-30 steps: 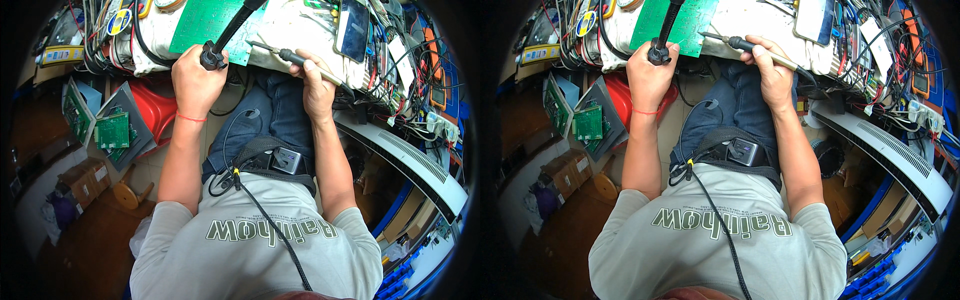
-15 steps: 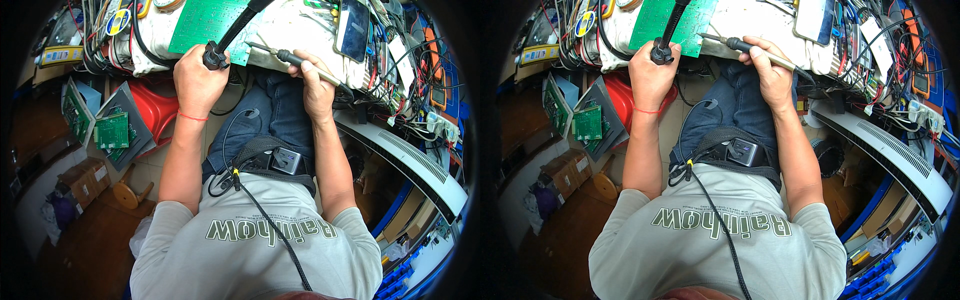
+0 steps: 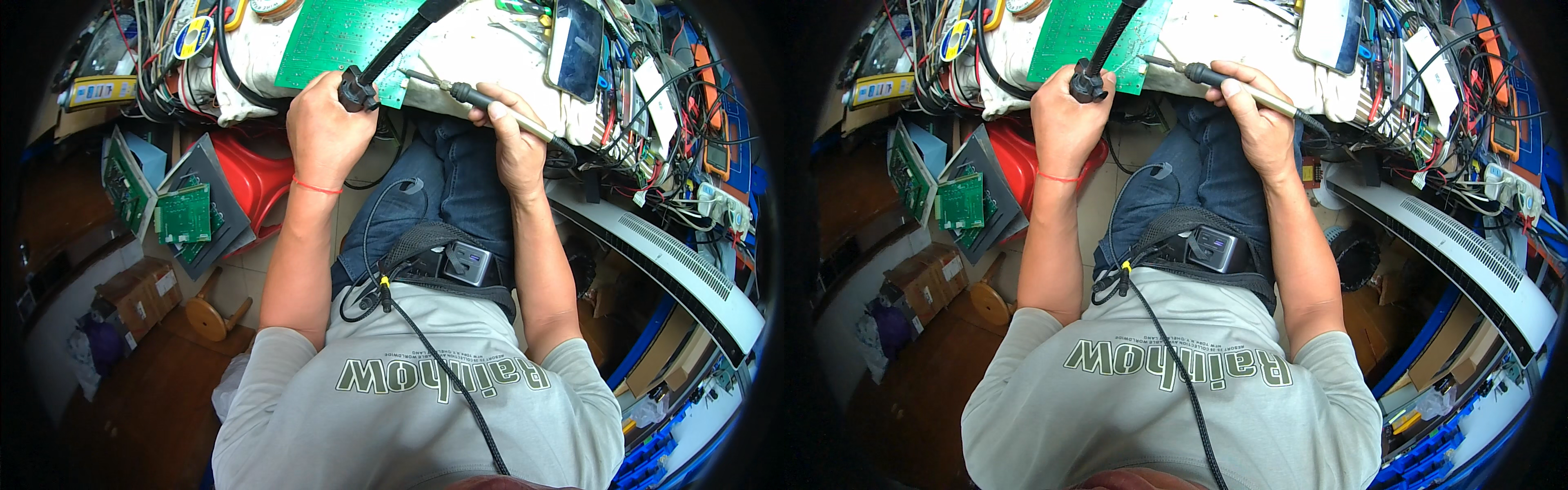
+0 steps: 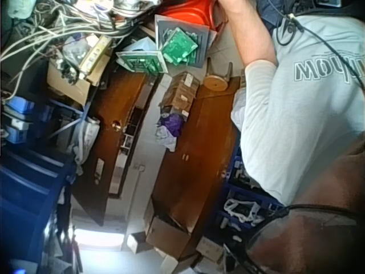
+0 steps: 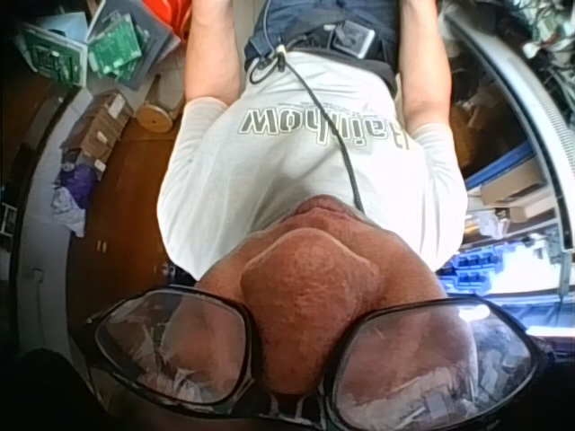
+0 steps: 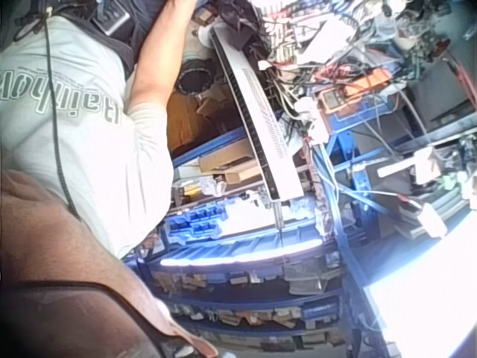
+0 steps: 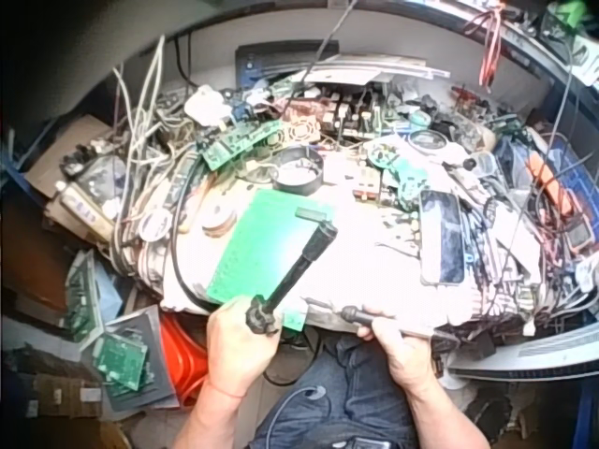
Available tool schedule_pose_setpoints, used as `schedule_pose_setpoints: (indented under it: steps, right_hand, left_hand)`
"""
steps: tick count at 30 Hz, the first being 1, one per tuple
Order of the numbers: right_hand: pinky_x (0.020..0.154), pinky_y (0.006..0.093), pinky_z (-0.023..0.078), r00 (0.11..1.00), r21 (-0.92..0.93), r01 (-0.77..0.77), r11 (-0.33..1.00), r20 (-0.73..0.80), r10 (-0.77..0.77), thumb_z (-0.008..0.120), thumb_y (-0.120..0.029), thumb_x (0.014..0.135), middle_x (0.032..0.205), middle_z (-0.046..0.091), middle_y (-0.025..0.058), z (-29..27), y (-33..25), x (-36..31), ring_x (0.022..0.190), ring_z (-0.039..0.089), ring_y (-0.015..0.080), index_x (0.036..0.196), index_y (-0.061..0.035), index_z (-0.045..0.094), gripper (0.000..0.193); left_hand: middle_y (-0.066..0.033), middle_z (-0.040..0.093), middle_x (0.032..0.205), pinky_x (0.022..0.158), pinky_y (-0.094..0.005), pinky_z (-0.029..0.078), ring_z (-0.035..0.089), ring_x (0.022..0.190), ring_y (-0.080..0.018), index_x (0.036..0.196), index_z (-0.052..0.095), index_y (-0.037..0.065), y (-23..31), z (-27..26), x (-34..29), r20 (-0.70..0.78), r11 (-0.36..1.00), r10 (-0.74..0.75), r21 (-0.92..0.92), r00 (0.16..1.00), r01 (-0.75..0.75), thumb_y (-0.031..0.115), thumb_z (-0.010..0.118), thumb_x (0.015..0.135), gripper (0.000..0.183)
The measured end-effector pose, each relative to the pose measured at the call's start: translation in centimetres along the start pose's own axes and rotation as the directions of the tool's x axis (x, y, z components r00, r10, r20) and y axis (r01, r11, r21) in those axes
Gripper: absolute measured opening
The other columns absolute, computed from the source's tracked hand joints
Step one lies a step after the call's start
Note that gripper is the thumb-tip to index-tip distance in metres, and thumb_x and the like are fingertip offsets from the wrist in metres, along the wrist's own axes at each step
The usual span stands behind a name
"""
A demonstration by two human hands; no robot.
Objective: The person uses a soldering iron and a hot air gun to work on a green circuit board. They repeatedly heat specific points on the board with the soldering iron while applying hot air, then flip the board to continue on the other side.
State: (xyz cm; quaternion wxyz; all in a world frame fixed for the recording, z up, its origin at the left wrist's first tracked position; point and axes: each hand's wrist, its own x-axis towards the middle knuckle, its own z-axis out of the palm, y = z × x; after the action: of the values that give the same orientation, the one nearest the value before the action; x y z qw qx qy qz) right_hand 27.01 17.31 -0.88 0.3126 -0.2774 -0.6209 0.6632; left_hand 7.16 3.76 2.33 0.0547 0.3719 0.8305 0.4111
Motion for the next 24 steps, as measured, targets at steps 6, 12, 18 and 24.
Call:
schedule_pose_setpoints:
  steps: [6,12,18,24]
  right_hand:
    - [0.084,0.0256,0.053,1.000,0.006,0.016,1.000,0.014,-0.016,0.061,-0.016,0.101,0.094,0.074,0.0080,-0.2,0.2,0.1,0.088,0.067,0.0122,0.125,0.0017,0.068,0.030]
    - [0.084,0.0264,0.054,1.000,0.003,0.012,1.000,0.020,-0.012,0.061,-0.016,0.101,0.096,0.075,0.0094,-0.4,0.3,0.0,0.088,0.068,0.0130,0.124,0.0023,0.069,0.030]
    - [0.084,0.0270,0.054,1.000,0.101,0.007,0.995,-0.013,-0.006,0.060,-0.015,0.101,0.097,0.074,0.0105,-0.4,0.7,0.0,0.088,0.068,0.0138,0.125,0.0034,0.068,0.031]
    - [0.085,0.0270,0.054,1.000,0.083,0.024,0.996,0.018,-0.025,0.061,-0.015,0.101,0.097,0.074,0.0104,-0.6,1.1,0.1,0.088,0.068,0.0136,0.125,0.0033,0.067,0.031]
  left_hand:
    - [-0.0173,0.065,0.078,0.065,-0.0450,0.050,0.064,0.074,-0.0402,0.075,0.062,0.001,-0.1,0.2,0.1,0.019,0.998,-0.017,0.068,1.000,0.016,0.014,0.074,0.074,0.019]
    - [-0.0181,0.066,0.077,0.065,-0.0420,0.051,0.065,0.070,-0.0386,0.078,0.066,-0.001,-0.1,-0.2,0.0,0.000,1.000,-0.011,-0.001,1.000,0.011,0.015,0.076,0.077,0.019]
    - [-0.0053,0.071,0.072,0.062,-0.0271,0.050,0.061,0.064,-0.0075,0.087,0.073,-0.001,-0.4,-3.0,-1.4,0.116,0.946,-0.232,-0.206,0.966,0.251,0.014,0.079,0.085,0.017]
    - [0.0034,0.061,0.070,0.059,-0.0237,0.042,0.051,0.064,-0.0039,0.088,0.073,-0.001,-2.7,-4.4,-3.1,0.203,0.913,-0.324,-0.189,0.924,0.361,0.013,0.079,0.087,0.015]
